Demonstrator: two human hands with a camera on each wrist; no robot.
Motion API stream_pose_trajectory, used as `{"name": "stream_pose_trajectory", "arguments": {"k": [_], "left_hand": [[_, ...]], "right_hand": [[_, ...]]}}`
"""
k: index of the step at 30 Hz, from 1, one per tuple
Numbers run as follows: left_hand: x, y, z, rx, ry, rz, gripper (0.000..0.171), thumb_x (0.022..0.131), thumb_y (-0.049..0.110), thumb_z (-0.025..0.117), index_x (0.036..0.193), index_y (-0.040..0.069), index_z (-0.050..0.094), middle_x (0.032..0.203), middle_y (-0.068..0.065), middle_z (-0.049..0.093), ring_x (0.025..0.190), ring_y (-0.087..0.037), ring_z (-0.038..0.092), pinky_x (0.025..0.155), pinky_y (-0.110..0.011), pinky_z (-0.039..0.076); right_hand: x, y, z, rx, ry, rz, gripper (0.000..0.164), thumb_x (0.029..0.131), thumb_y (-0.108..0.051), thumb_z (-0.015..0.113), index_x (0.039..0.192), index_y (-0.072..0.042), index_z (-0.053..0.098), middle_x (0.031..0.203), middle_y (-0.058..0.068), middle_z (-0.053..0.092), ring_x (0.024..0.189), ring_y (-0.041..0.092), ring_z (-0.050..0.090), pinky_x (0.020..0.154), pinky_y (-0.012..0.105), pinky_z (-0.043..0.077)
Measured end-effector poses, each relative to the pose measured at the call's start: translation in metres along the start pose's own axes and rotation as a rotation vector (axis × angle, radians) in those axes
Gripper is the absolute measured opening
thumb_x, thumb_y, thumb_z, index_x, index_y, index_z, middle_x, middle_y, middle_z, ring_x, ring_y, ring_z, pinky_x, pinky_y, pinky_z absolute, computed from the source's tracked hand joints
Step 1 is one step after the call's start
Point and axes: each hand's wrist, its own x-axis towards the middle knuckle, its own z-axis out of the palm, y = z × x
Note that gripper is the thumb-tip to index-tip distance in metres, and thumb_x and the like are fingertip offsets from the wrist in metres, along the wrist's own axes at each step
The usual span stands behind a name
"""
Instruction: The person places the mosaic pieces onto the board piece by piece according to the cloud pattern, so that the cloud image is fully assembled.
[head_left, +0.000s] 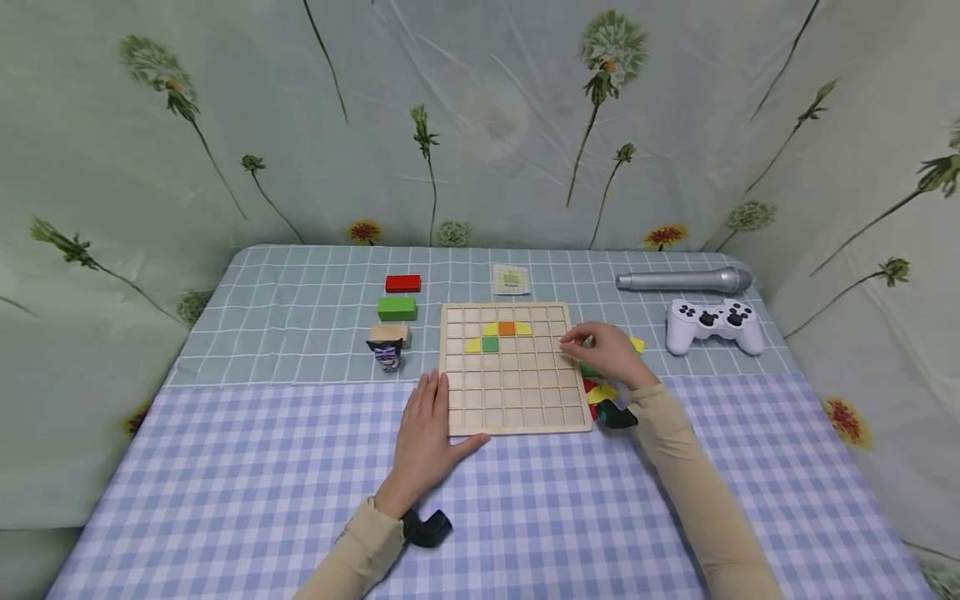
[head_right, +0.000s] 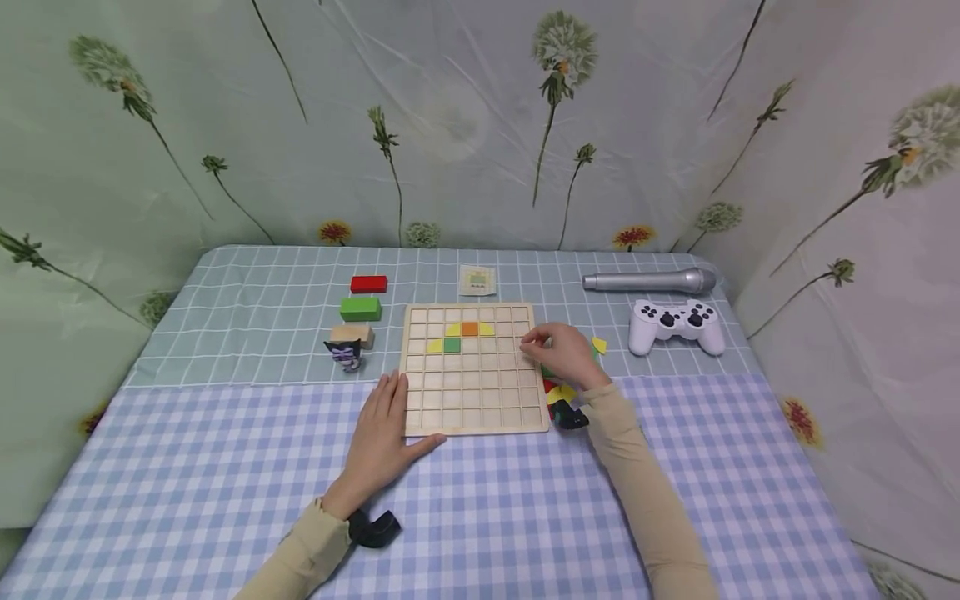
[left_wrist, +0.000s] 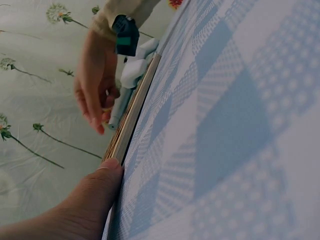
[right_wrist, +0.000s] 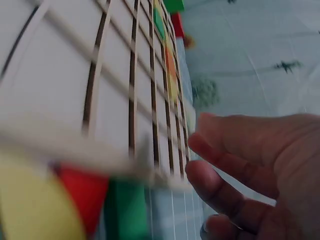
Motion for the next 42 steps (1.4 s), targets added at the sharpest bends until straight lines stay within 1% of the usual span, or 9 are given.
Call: {"name": "stream_pose_trajectory", "arguments": {"k": [6,10,14,18,22,29,33,36,42], "left_hand": [[0.0,-0.001,0.001,0.003,-0.005,-0.001,0.109,0.079,0.066,0.061,0.149,-0.004,0.016,0.155,-0.019,0.014,0.142,-0.031,0.005,0.114,-0.044,0.009],[0.0,-0.001,0.001,0.003,-0.005,-0.004,0.109,0.079,0.067,0.061,0.149,-0.003,0.015,0.155,-0.019,0.013,0.143,-0.031,0.005,0.114,-0.044,0.008],[0.0,-0.001,0.002,0.005,0.001,0.0,0.11,0.079,0.067,0.061,0.15,-0.003,0.015,0.155,-0.018,0.013,0.143,-0.031,0.005,0.114,-0.044,0.009],[-0.001,0.0,0.002,-0.001,0.002,0.009,0.11,0.079,0.067,0.061,0.149,-0.004,0.016,0.155,-0.019,0.014,0.142,-0.032,0.006,0.114,-0.045,0.01],[-0.001,0.0,0.002,0.002,-0.009,0.005,0.109,0.079,0.068,0.059,0.149,-0.004,0.015,0.155,-0.019,0.013,0.142,-0.032,0.006,0.114,-0.045,0.01],[0.0,0.002,0.002,-0.003,-0.008,-0.003,0.109,0.079,0.068,0.059,0.149,-0.003,0.016,0.155,-0.019,0.013,0.142,-0.031,0.005,0.114,-0.044,0.009],[0.0,0.001,0.002,-0.002,-0.017,-0.013,0.109,0.08,0.069,0.058,0.15,-0.002,0.015,0.156,-0.018,0.012,0.143,-0.029,0.004,0.114,-0.044,0.009],[-0.001,0.001,0.002,0.001,-0.012,-0.018,0.109,0.079,0.068,0.059,0.15,-0.002,0.016,0.156,-0.018,0.013,0.143,-0.03,0.005,0.114,-0.044,0.009],[0.0,0.0,0.001,0.011,-0.001,-0.007,0.109,0.079,0.069,0.058,0.149,-0.003,0.017,0.155,-0.019,0.014,0.143,-0.03,0.005,0.114,-0.044,0.009]], "right_hand": [[-0.014,0.018,-0.014,-0.052,-0.078,0.006,0.012,0.085,-0.013,0.071,0.094,-0.004,0.072,0.075,0.001,0.057,0.063,0.017,0.046,0.057,0.031,0.038],[-0.021,0.026,-0.019,-0.081,-0.099,-0.039,0.015,0.083,-0.011,0.074,0.095,-0.002,0.072,0.075,0.0,0.055,0.066,0.017,0.044,0.058,0.031,0.037],[-0.025,0.032,-0.021,-0.082,-0.104,-0.09,0.021,0.08,-0.012,0.076,0.098,-0.002,0.073,0.076,0.002,0.054,0.07,0.019,0.045,0.06,0.032,0.037],[-0.028,0.038,-0.018,-0.084,-0.087,-0.083,0.023,0.077,-0.013,0.079,0.098,-0.004,0.074,0.079,0.003,0.056,0.073,0.02,0.047,0.063,0.033,0.039],[-0.029,0.04,-0.014,-0.067,-0.046,-0.066,0.019,0.075,-0.011,0.08,0.091,-0.005,0.071,0.083,0.003,0.059,0.072,0.019,0.048,0.064,0.033,0.041],[-0.033,0.035,-0.015,0.012,0.008,-0.004,0.014,0.076,-0.011,0.079,0.082,-0.009,0.066,0.07,0.001,0.057,0.057,0.018,0.043,0.051,0.029,0.036],[-0.032,0.03,-0.016,0.04,0.062,0.022,0.013,0.079,-0.012,0.078,0.086,-0.007,0.068,0.074,0.002,0.061,0.055,0.017,0.04,0.048,0.027,0.032],[-0.026,0.022,-0.012,0.077,0.089,0.014,0.015,0.081,-0.016,0.077,0.089,-0.006,0.07,0.078,0.003,0.063,0.053,0.016,0.038,0.046,0.026,0.031],[-0.005,0.0,0.005,0.14,0.081,-0.022,0.013,0.08,-0.019,0.078,0.084,-0.009,0.069,0.077,0.001,0.063,0.052,0.017,0.039,0.045,0.028,0.033]]}}
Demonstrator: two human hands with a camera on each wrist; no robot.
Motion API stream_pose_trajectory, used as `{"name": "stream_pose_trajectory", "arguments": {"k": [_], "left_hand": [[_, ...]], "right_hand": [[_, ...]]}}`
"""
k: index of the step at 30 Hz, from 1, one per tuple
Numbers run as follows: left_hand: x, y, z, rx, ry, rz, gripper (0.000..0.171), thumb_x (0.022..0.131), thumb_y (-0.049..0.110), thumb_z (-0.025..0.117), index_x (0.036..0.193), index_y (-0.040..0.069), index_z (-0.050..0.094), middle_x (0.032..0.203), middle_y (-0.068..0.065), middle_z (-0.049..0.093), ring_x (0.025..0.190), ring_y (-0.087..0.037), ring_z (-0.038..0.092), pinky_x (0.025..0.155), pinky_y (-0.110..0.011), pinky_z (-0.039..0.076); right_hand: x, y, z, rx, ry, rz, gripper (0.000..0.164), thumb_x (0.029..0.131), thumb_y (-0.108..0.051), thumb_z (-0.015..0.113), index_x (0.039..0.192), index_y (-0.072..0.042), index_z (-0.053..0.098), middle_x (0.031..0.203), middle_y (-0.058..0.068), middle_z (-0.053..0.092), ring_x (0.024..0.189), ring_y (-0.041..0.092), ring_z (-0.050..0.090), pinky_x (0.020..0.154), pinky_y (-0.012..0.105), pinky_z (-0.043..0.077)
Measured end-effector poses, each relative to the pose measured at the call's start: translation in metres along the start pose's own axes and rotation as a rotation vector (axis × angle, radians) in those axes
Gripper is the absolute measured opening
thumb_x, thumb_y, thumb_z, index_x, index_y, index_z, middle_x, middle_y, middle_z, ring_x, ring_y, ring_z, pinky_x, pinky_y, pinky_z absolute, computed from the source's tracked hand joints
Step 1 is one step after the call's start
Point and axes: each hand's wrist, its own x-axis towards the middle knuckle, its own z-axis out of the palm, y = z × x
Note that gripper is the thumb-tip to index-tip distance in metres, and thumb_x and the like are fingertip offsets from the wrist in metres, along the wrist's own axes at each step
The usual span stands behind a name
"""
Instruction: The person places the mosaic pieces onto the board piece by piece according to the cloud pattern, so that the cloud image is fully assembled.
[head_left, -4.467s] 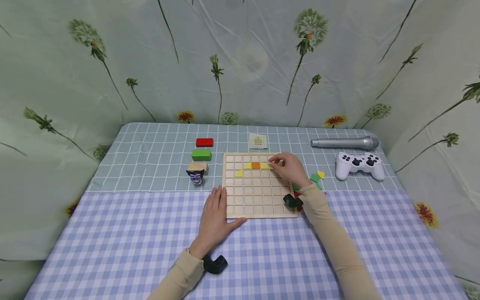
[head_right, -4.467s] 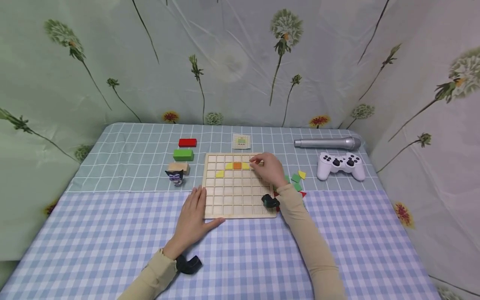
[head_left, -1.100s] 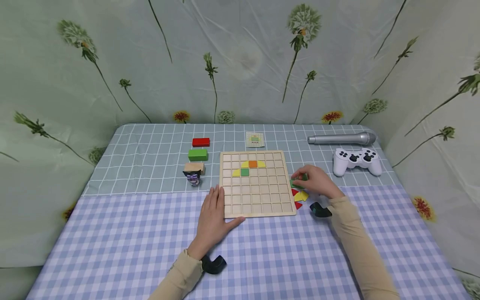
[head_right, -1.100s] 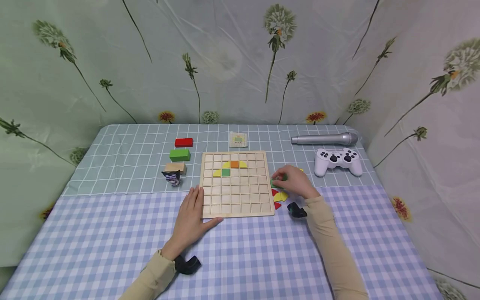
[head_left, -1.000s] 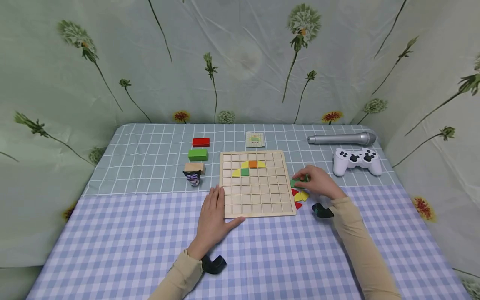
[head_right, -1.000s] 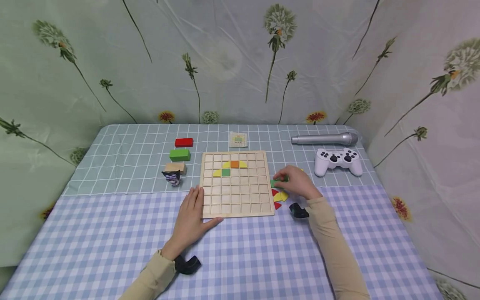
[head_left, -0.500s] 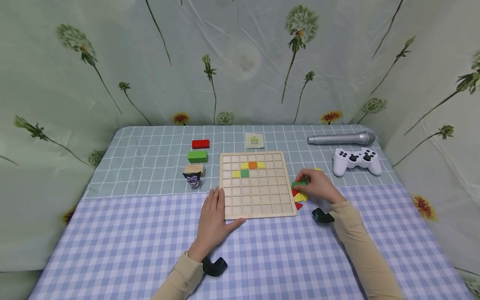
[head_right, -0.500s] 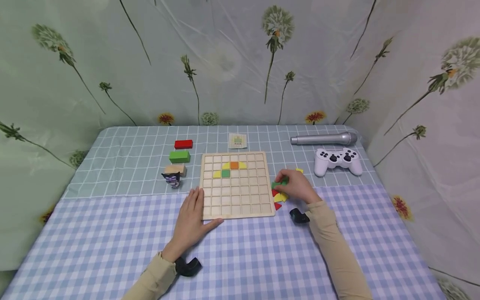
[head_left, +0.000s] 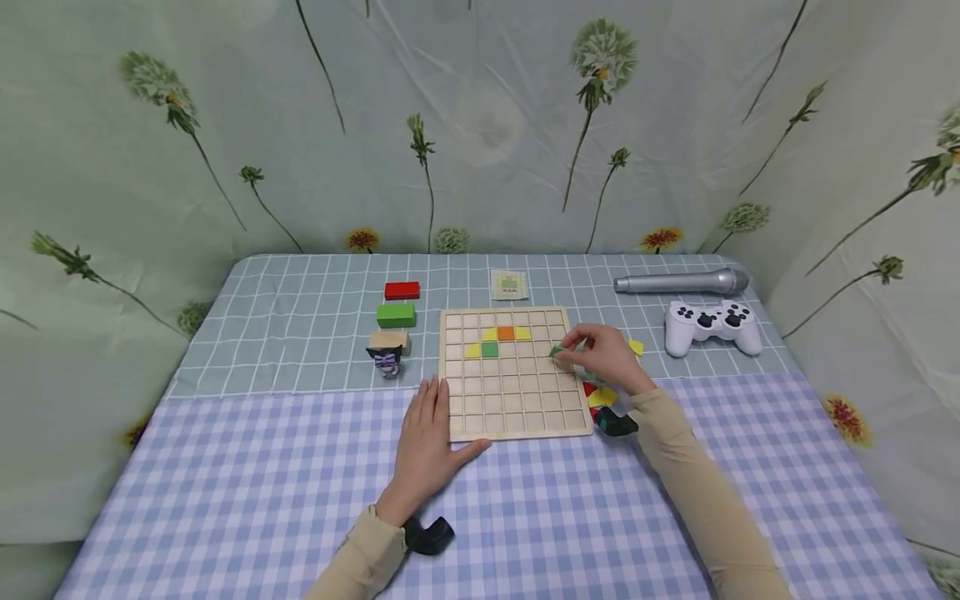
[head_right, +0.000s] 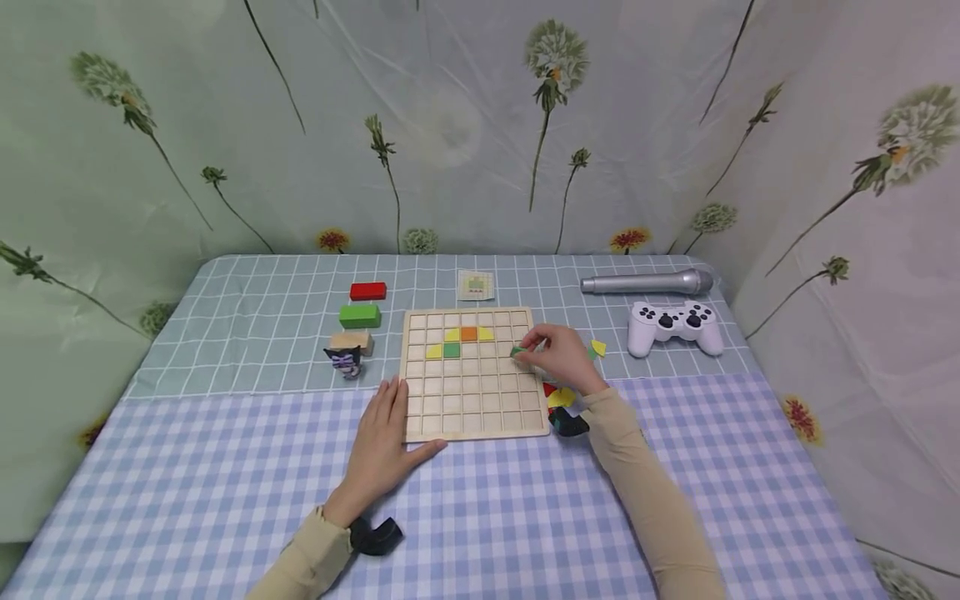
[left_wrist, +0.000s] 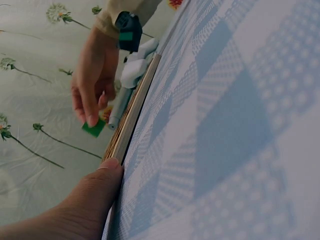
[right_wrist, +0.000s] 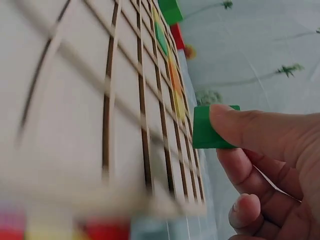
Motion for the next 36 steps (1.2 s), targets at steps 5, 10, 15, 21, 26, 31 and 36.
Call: {"name": "stream_pose_trajectory", "arguments": {"k": [5,10,15,21,26,31,36], "left_hand": [[0.0,-0.001,0.001,0.003,0.012,0.007,0.109,0.079,0.07,0.057,0.149,-0.003,0.017,0.155,-0.019,0.015,0.142,-0.032,0.007,0.114,-0.045,0.011],[0.002,-0.001,0.0,-0.002,-0.002,-0.007,0.109,0.079,0.07,0.057,0.15,-0.002,0.015,0.156,-0.018,0.013,0.143,-0.03,0.005,0.114,-0.044,0.009],[0.002,0.0,0.0,-0.004,0.01,0.007,0.109,0.079,0.069,0.059,0.15,-0.003,0.017,0.155,-0.019,0.014,0.142,-0.031,0.006,0.114,-0.045,0.011],[0.001,-0.001,0.0,0.008,0.018,0.014,0.11,0.078,0.069,0.06,0.149,-0.004,0.018,0.155,-0.019,0.016,0.142,-0.031,0.007,0.114,-0.045,0.011],[0.0,-0.002,0.0,0.002,0.02,0.018,0.109,0.079,0.068,0.06,0.149,-0.004,0.018,0.154,-0.019,0.017,0.142,-0.032,0.008,0.114,-0.045,0.012],[0.0,-0.001,0.0,0.002,0.006,0.011,0.109,0.079,0.068,0.061,0.149,-0.004,0.017,0.155,-0.019,0.016,0.142,-0.031,0.007,0.114,-0.044,0.011],[0.0,-0.001,-0.002,-0.007,0.002,0.009,0.109,0.079,0.067,0.061,0.149,-0.004,0.017,0.155,-0.019,0.015,0.142,-0.031,0.006,0.114,-0.044,0.01]], "right_hand": [[0.022,-0.016,0.025,0.015,-0.032,-0.048,0.008,0.083,-0.017,0.075,0.085,-0.011,0.071,0.081,0.001,0.065,0.055,0.018,0.042,0.05,0.03,0.036],[0.039,-0.029,0.04,-0.014,-0.051,-0.059,0.006,0.085,-0.014,0.073,0.087,-0.008,0.073,0.084,0.002,0.067,0.058,0.017,0.044,0.054,0.029,0.037],[0.046,-0.03,0.049,-0.071,-0.067,-0.036,0.006,0.085,-0.017,0.073,0.088,-0.011,0.074,0.084,0.0,0.067,0.064,0.017,0.048,0.058,0.03,0.04],[0.046,-0.031,0.055,-0.108,-0.068,0.0,0.007,0.085,-0.019,0.073,0.088,-0.012,0.074,0.085,-0.001,0.067,0.073,0.018,0.054,0.065,0.032,0.045],[0.045,-0.034,0.061,-0.178,-0.053,0.012,0.008,0.085,-0.019,0.073,0.087,-0.012,0.075,0.085,-0.001,0.067,0.081,0.019,0.059,0.071,0.037,0.048],[0.042,-0.033,0.056,-0.219,-0.07,0.002,0.01,0.085,-0.021,0.073,0.09,-0.012,0.076,0.086,-0.001,0.066,0.086,0.019,0.06,0.074,0.038,0.049],[0.028,-0.026,0.034,-0.167,-0.027,-0.005,0.016,0.085,-0.022,0.072,0.096,-0.009,0.074,0.085,0.002,0.064,0.074,0.019,0.057,0.063,0.034,0.046]]}}
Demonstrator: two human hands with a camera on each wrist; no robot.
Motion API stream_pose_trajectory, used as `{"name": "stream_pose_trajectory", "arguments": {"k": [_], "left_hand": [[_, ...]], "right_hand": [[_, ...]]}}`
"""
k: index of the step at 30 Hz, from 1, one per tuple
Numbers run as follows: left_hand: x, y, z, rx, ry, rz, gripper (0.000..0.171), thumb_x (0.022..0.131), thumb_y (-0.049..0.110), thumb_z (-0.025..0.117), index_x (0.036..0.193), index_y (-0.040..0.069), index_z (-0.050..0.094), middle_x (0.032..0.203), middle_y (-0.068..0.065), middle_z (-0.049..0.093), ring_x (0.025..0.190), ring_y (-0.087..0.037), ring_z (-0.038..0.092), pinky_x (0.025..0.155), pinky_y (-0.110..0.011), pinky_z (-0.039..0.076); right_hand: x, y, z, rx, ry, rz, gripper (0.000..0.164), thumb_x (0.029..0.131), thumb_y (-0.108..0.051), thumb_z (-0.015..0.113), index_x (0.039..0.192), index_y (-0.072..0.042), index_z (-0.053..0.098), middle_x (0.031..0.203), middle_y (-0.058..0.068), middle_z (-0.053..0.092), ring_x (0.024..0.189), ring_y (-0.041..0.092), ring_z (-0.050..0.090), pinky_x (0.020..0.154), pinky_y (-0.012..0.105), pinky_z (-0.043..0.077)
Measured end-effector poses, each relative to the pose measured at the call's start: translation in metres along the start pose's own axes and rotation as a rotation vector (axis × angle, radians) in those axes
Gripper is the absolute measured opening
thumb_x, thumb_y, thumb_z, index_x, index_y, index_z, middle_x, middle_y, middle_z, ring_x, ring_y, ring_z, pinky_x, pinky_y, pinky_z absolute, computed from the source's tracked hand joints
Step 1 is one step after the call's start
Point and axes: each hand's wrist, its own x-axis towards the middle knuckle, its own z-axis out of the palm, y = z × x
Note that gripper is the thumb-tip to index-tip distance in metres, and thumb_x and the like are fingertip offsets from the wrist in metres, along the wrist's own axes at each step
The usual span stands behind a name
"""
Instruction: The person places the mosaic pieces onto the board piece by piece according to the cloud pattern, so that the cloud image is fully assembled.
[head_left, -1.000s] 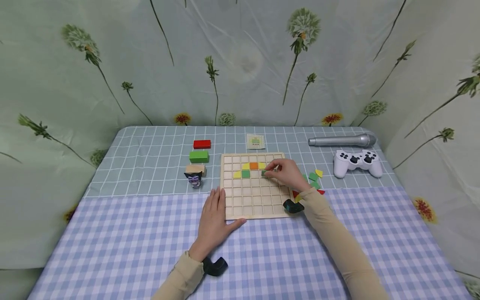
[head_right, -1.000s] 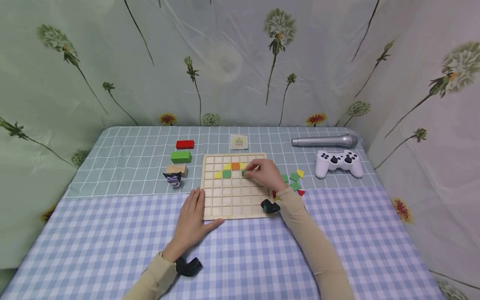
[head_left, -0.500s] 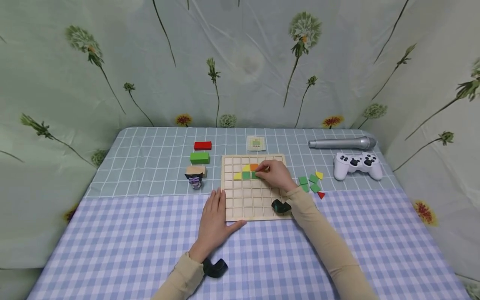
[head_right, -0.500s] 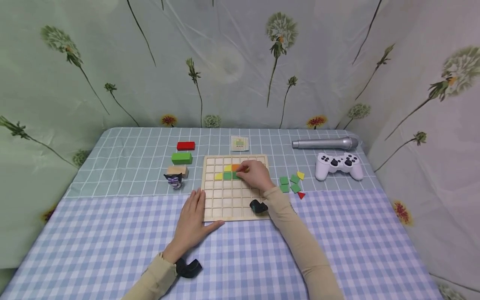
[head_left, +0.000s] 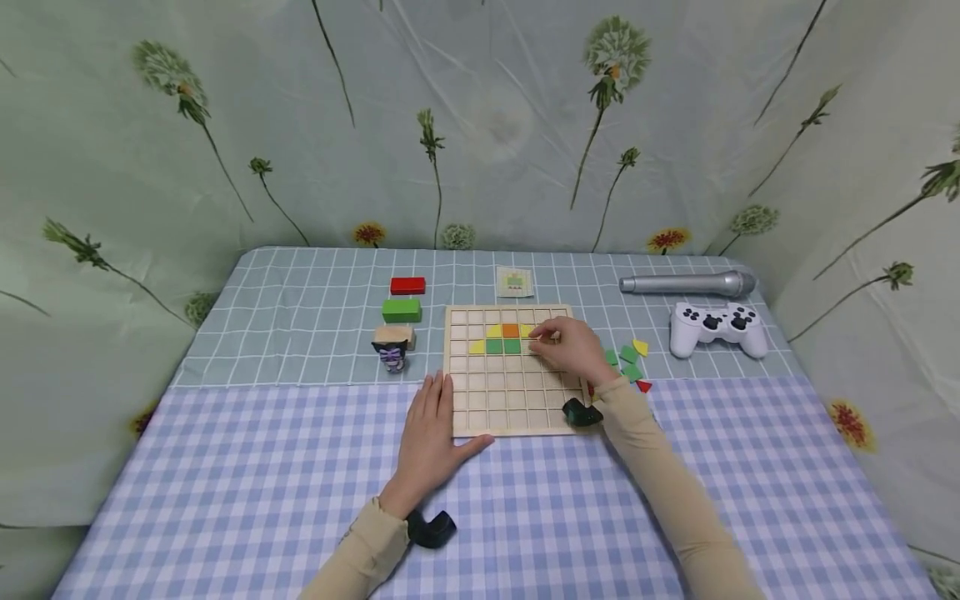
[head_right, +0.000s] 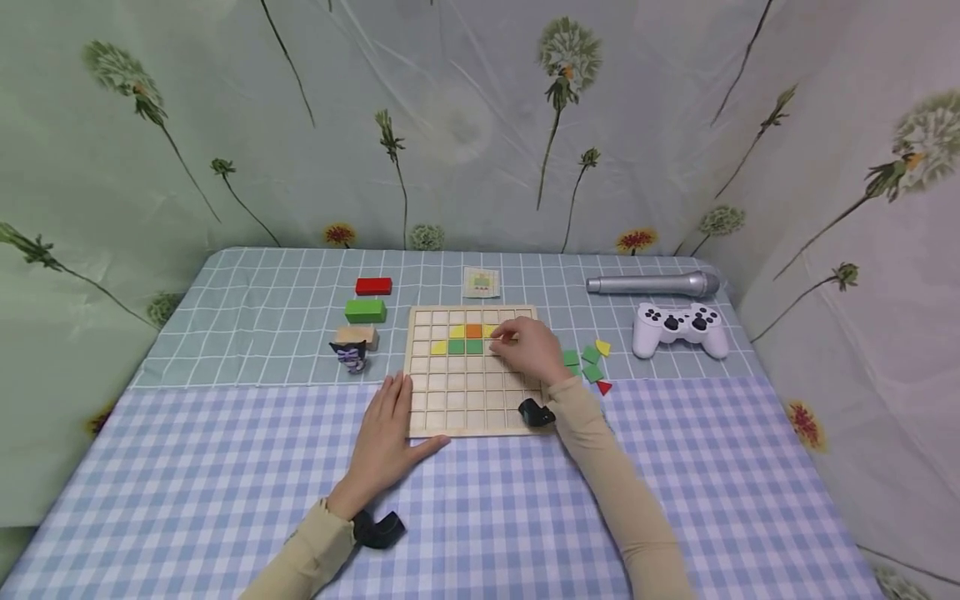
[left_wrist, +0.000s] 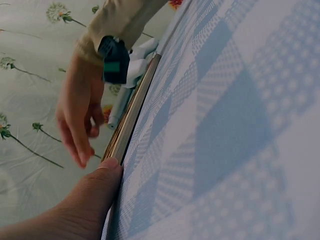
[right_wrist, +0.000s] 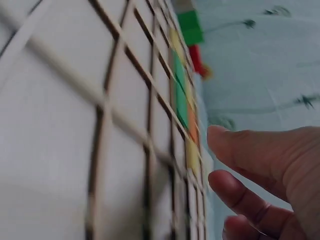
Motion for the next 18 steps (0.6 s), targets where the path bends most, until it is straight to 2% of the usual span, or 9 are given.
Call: {"name": "stream_pose_trajectory", "arguments": {"k": [4,7,12,18], "left_hand": [[-0.001,-0.001,-0.001,-0.005,-0.001,0.0,0.109,0.079,0.066,0.061,0.149,-0.004,0.016,0.155,-0.019,0.014,0.142,-0.031,0.006,0.114,-0.044,0.009],[-0.002,-0.002,-0.001,0.0,-0.002,-0.004,0.109,0.079,0.066,0.061,0.149,-0.003,0.016,0.155,-0.019,0.014,0.142,-0.031,0.005,0.114,-0.044,0.009],[-0.002,-0.003,0.0,-0.001,0.008,0.0,0.109,0.079,0.066,0.061,0.149,-0.003,0.016,0.155,-0.019,0.014,0.142,-0.031,0.005,0.114,-0.045,0.009],[-0.001,-0.001,0.001,-0.009,0.005,0.009,0.108,0.079,0.066,0.062,0.149,-0.003,0.016,0.155,-0.019,0.014,0.142,-0.031,0.005,0.114,-0.045,0.009]], "right_hand": [[-0.017,0.023,-0.025,0.005,0.054,-0.004,0.017,0.086,-0.018,0.071,0.097,-0.005,0.073,0.084,0.006,0.065,0.063,0.019,0.05,0.055,0.032,0.04],[-0.028,0.042,-0.041,-0.028,0.061,0.017,0.016,0.087,-0.014,0.07,0.099,-0.003,0.072,0.088,0.009,0.065,0.062,0.02,0.048,0.054,0.031,0.038],[-0.038,0.063,-0.058,-0.094,-0.015,0.079,0.017,0.088,-0.011,0.067,0.102,-0.004,0.071,0.092,0.011,0.062,0.071,0.023,0.049,0.061,0.034,0.041],[-0.043,0.075,-0.065,-0.154,-0.102,0.037,0.02,0.085,-0.005,0.069,0.104,-0.002,0.071,0.089,0.011,0.06,0.081,0.027,0.052,0.071,0.044,0.044]]}}
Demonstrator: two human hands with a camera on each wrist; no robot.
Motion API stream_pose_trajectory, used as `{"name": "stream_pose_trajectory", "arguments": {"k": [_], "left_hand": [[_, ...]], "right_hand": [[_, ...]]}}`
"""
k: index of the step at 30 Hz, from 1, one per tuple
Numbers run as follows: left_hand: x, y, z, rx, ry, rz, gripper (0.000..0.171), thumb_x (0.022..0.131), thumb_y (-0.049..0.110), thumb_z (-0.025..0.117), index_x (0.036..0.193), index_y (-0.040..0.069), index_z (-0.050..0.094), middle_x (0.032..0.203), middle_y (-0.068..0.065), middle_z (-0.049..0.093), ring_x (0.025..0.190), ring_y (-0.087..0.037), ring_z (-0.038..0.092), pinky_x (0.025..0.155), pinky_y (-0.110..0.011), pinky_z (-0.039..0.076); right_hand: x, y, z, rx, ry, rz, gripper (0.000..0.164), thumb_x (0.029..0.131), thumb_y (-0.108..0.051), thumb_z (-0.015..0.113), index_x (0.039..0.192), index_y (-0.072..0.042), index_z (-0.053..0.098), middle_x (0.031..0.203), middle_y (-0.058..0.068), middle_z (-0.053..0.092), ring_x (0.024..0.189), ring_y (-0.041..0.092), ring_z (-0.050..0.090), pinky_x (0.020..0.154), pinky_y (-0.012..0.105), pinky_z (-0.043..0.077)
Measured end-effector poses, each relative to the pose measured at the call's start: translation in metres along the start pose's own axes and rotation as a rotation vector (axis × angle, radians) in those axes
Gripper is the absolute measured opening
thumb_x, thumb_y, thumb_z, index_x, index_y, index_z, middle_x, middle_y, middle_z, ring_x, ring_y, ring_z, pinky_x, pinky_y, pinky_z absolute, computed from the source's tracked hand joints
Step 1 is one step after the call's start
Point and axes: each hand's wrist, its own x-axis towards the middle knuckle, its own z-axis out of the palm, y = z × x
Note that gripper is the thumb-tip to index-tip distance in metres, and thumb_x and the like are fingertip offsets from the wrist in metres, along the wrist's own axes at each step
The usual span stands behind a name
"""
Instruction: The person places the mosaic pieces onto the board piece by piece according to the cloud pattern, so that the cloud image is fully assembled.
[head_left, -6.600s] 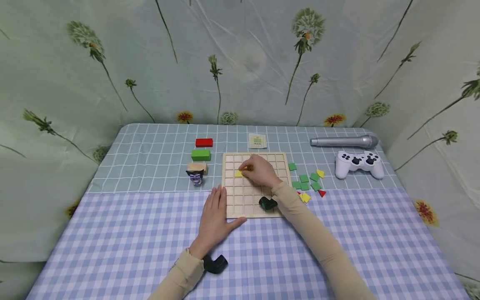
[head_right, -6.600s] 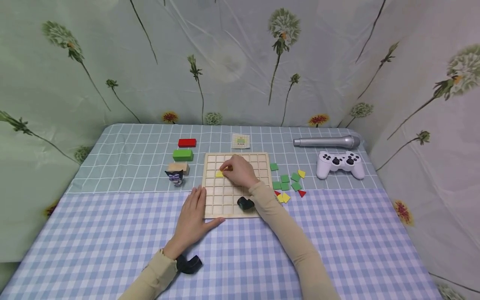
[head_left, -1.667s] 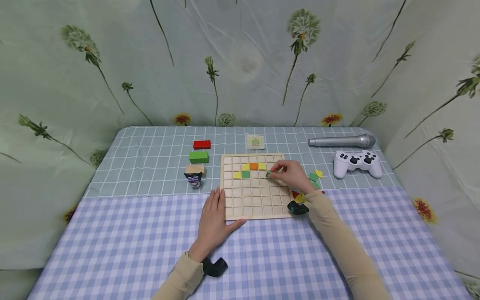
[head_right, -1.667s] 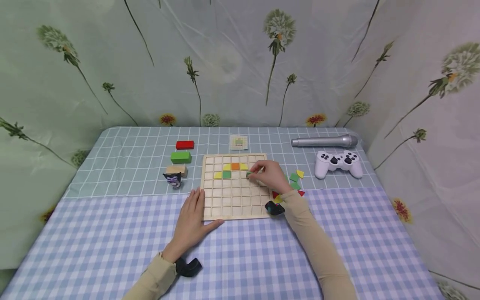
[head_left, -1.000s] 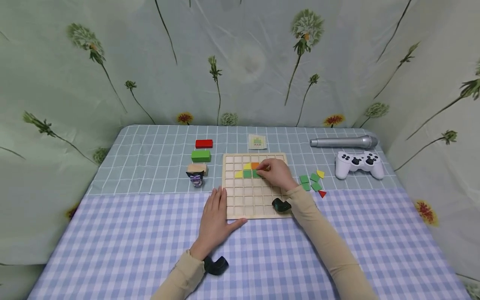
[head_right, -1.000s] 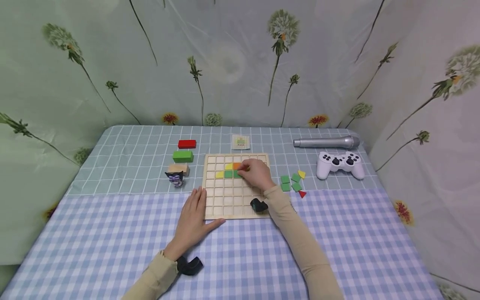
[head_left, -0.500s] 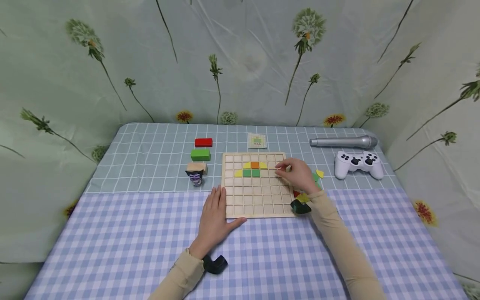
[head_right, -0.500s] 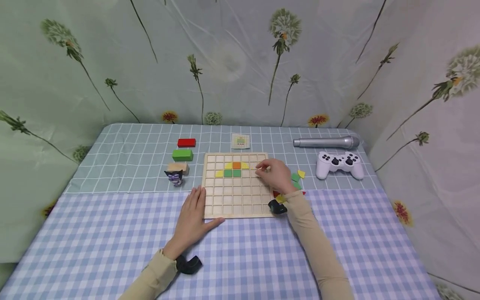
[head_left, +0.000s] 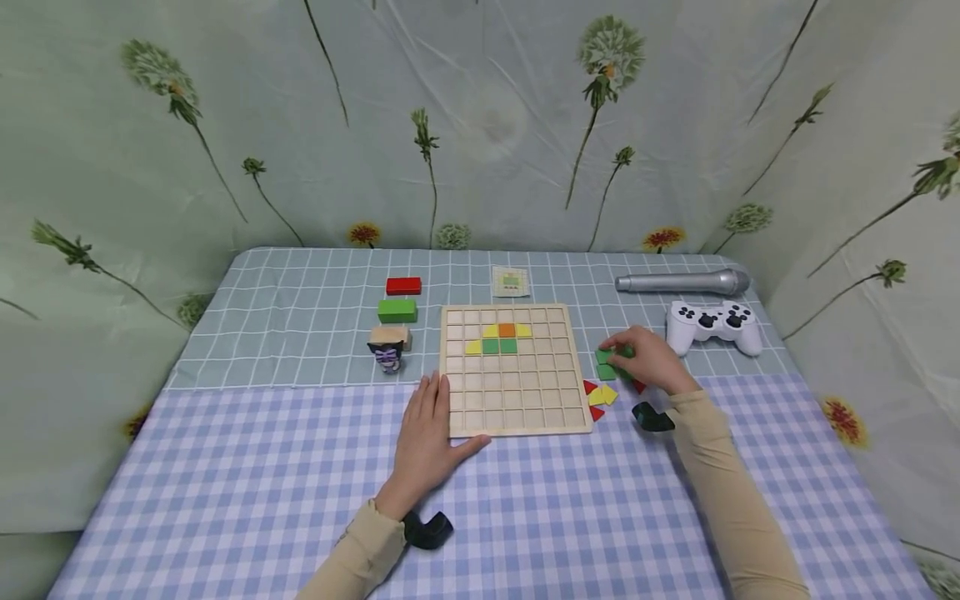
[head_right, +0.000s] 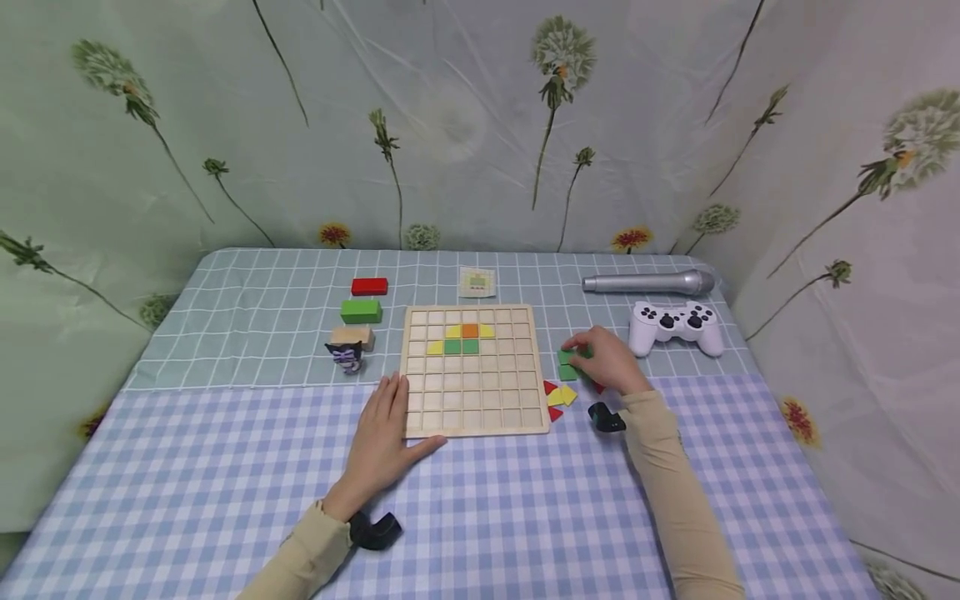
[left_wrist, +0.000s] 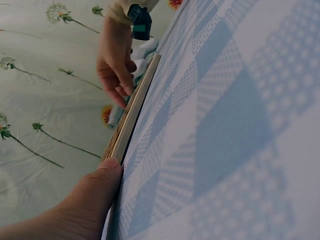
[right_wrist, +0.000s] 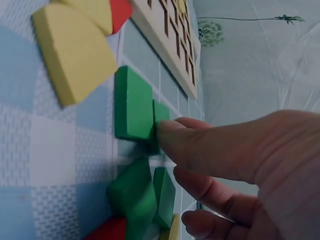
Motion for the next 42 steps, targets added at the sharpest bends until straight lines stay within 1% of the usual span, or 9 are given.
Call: {"name": "stream_pose_trajectory", "arguments": {"k": [5,10,14,17,21,24,27,34,42], "left_hand": [[-0.001,0.001,0.0,0.006,0.0,0.002,0.108,0.079,0.065,0.062,0.149,-0.003,0.016,0.155,-0.019,0.014,0.142,-0.032,0.006,0.114,-0.045,0.009],[-0.001,0.0,0.0,0.005,0.014,0.005,0.108,0.079,0.065,0.062,0.149,-0.003,0.017,0.155,-0.019,0.015,0.142,-0.032,0.007,0.114,-0.044,0.01],[-0.001,-0.001,0.002,0.002,0.014,0.007,0.108,0.079,0.066,0.062,0.149,-0.004,0.017,0.155,-0.019,0.015,0.142,-0.032,0.007,0.114,-0.044,0.01],[-0.002,-0.001,0.002,0.005,0.017,0.009,0.109,0.079,0.067,0.061,0.149,-0.004,0.017,0.155,-0.019,0.015,0.142,-0.032,0.007,0.114,-0.044,0.01],[-0.002,-0.001,0.001,0.012,0.02,0.009,0.109,0.078,0.066,0.062,0.149,-0.004,0.017,0.154,-0.02,0.016,0.142,-0.032,0.007,0.114,-0.044,0.01],[-0.001,-0.001,0.001,0.008,0.022,0.01,0.109,0.078,0.066,0.063,0.149,-0.004,0.017,0.154,-0.02,0.016,0.142,-0.032,0.007,0.114,-0.044,0.011],[0.0,-0.001,0.001,0.003,0.027,0.012,0.109,0.078,0.065,0.063,0.149,-0.004,0.017,0.154,-0.02,0.016,0.142,-0.032,0.008,0.114,-0.045,0.011],[0.001,0.0,0.001,0.008,0.026,0.011,0.108,0.078,0.065,0.063,0.149,-0.003,0.018,0.154,-0.019,0.017,0.142,-0.032,0.008,0.114,-0.045,0.011],[0.0,0.0,0.0,0.005,0.004,-0.009,0.109,0.078,0.066,0.062,0.15,-0.002,0.016,0.155,-0.018,0.015,0.142,-0.03,0.006,0.114,-0.044,0.01]], "right_hand": [[0.0,0.002,0.0,-0.005,-0.034,-0.002,0.024,0.084,-0.006,0.07,0.107,-0.001,0.07,0.091,0.012,0.059,0.084,0.028,0.053,0.074,0.046,0.045],[0.005,0.004,-0.001,0.023,-0.053,0.007,0.018,0.083,-0.006,0.071,0.1,-0.001,0.068,0.094,0.013,0.06,0.089,0.03,0.054,0.081,0.049,0.044],[0.006,0.003,-0.002,0.036,-0.068,0.023,0.013,0.081,-0.005,0.072,0.092,-0.004,0.065,0.087,0.01,0.061,0.08,0.027,0.053,0.072,0.043,0.045],[0.004,0.0,-0.002,0.057,-0.051,0.024,0.013,0.08,-0.007,0.073,0.088,-0.007,0.062,0.081,0.005,0.06,0.069,0.021,0.051,0.063,0.036,0.042],[0.006,-0.009,0.001,0.089,0.014,0.025,0.013,0.082,-0.011,0.074,0.087,-0.009,0.062,0.08,0.003,0.059,0.063,0.018,0.049,0.056,0.032,0.039],[0.012,-0.021,0.006,0.134,0.067,0.022,0.013,0.083,-0.012,0.073,0.088,-0.008,0.062,0.081,0.004,0.06,0.061,0.019,0.047,0.054,0.032,0.038],[0.021,-0.035,0.012,0.207,0.096,-0.01,0.013,0.082,-0.011,0.074,0.088,-0.006,0.063,0.081,0.006,0.061,0.061,0.021,0.045,0.056,0.032,0.037],[0.039,-0.065,0.029,0.326,0.077,-0.033,0.01,0.083,-0.011,0.074,0.088,-0.005,0.067,0.08,0.006,0.062,0.056,0.02,0.044,0.05,0.03,0.039],[0.051,-0.078,0.046,0.305,0.07,-0.034,0.007,0.085,-0.012,0.072,0.088,-0.006,0.071,0.082,0.004,0.064,0.059,0.019,0.044,0.054,0.03,0.037]]}}
